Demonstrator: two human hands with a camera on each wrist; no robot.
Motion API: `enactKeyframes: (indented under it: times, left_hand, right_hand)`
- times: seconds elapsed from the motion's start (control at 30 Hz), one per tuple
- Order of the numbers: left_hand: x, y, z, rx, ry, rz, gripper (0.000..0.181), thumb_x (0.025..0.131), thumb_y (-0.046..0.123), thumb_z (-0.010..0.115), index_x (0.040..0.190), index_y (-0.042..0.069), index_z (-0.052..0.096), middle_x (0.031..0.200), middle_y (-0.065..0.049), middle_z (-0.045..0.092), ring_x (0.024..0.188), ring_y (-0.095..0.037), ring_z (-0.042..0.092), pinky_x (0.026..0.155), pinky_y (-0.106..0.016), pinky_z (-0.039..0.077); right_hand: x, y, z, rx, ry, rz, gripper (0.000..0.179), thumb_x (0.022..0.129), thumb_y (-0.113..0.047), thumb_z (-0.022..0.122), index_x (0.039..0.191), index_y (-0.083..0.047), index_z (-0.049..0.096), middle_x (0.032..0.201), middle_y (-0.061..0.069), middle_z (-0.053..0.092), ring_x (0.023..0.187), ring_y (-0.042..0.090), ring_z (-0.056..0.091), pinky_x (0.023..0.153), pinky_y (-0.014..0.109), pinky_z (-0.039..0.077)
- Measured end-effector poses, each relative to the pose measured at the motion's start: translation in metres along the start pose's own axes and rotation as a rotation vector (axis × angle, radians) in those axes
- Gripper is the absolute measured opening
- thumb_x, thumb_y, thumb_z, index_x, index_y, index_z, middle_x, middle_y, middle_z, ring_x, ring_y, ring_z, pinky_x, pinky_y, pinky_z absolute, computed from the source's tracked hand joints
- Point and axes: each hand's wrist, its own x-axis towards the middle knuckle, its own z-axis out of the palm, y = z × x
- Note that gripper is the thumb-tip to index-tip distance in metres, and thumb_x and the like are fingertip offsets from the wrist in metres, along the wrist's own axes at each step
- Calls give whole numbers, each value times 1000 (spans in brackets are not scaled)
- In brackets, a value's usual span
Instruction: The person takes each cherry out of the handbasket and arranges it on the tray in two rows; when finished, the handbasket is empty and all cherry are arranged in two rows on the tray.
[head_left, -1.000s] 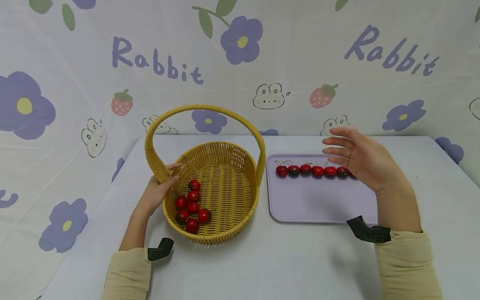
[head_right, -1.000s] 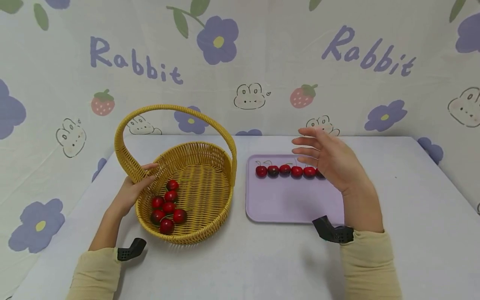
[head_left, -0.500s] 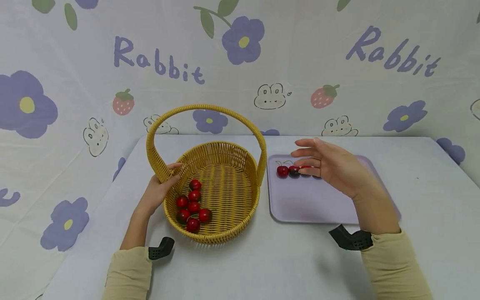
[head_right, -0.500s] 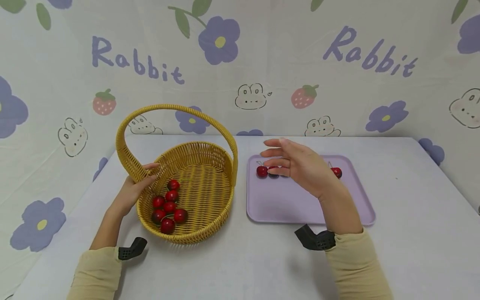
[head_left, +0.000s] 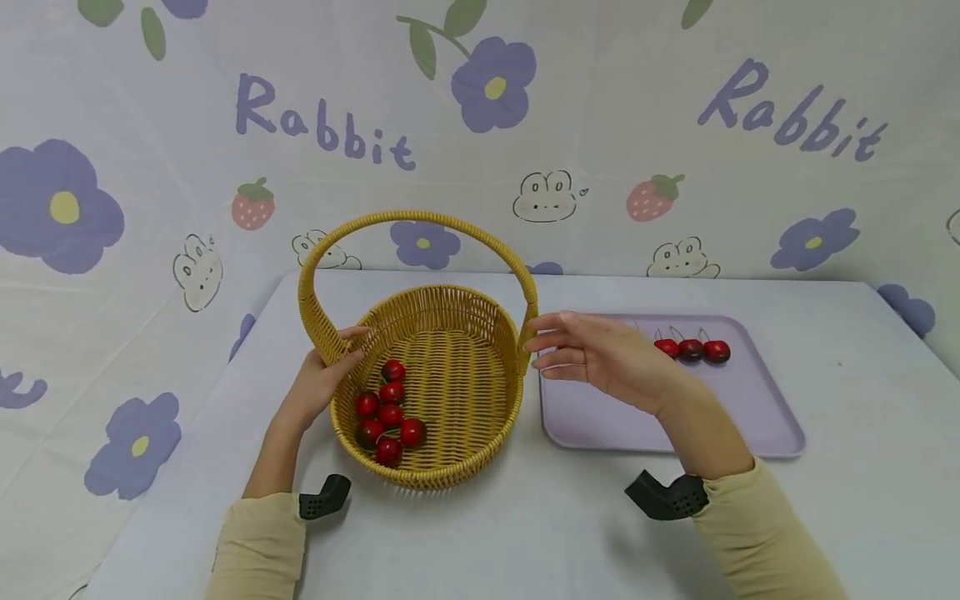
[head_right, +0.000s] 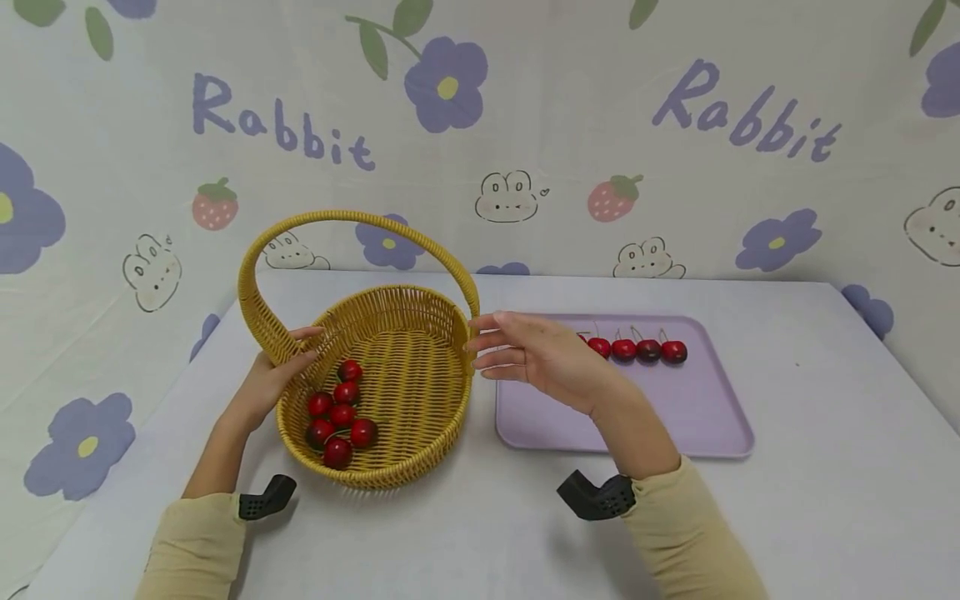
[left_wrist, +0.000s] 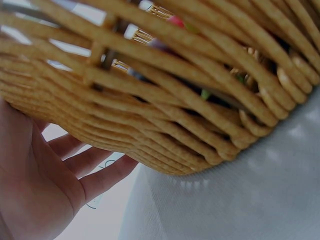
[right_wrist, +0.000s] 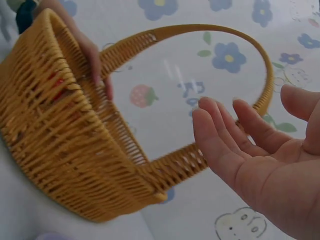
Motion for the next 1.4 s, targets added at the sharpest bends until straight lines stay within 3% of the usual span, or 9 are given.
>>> enactKeyframes:
  times: [0.23,0.53,0.73,0.9,1.4]
  left_hand:
    - [1,0,0,-4,1,-6,41,100,16,49,139,4,46,143,-21,40,127,-41,41,102,-61,29]
    - [1,0,0,-9,-1,4,41,100,17,50,139,5,46,143,-19,41,128,-38,40,103,-59,29]
    - [2,0,0,-11,-3,0,41,100,16,49,139,5,45,143,-20,41,127,-39,42,102,-59,30]
    - [1,-1,-1,-6,0,-5,41,100,16,49,139,5,45,143,-20,41,127,-39,41,103,-59,29]
    - [1,-1,-1,-3,7,-4,40,100,13,49,139,4,46,141,-21,43,128,-39,41,103,-59,29]
  right_hand:
    - [20,14,16,-55,-63,92,38,104,-24,41,128,4,51,117,20,59,107,33,58,95,45,44]
    - [43,23,34,-192,-116,208,44,104,-27,39,136,4,45,131,29,47,116,42,49,96,41,44]
    - [57,28,44,-329,-130,237,44,103,-32,41,132,0,52,124,19,58,115,39,53,93,39,47]
    - [70,35,50,-404,-146,266,42,102,-33,44,128,-3,57,121,18,60,112,36,56,90,40,48]
    - [98,55,76,-661,-140,465,43,96,-37,56,123,-5,62,104,7,67,92,22,65,78,36,53]
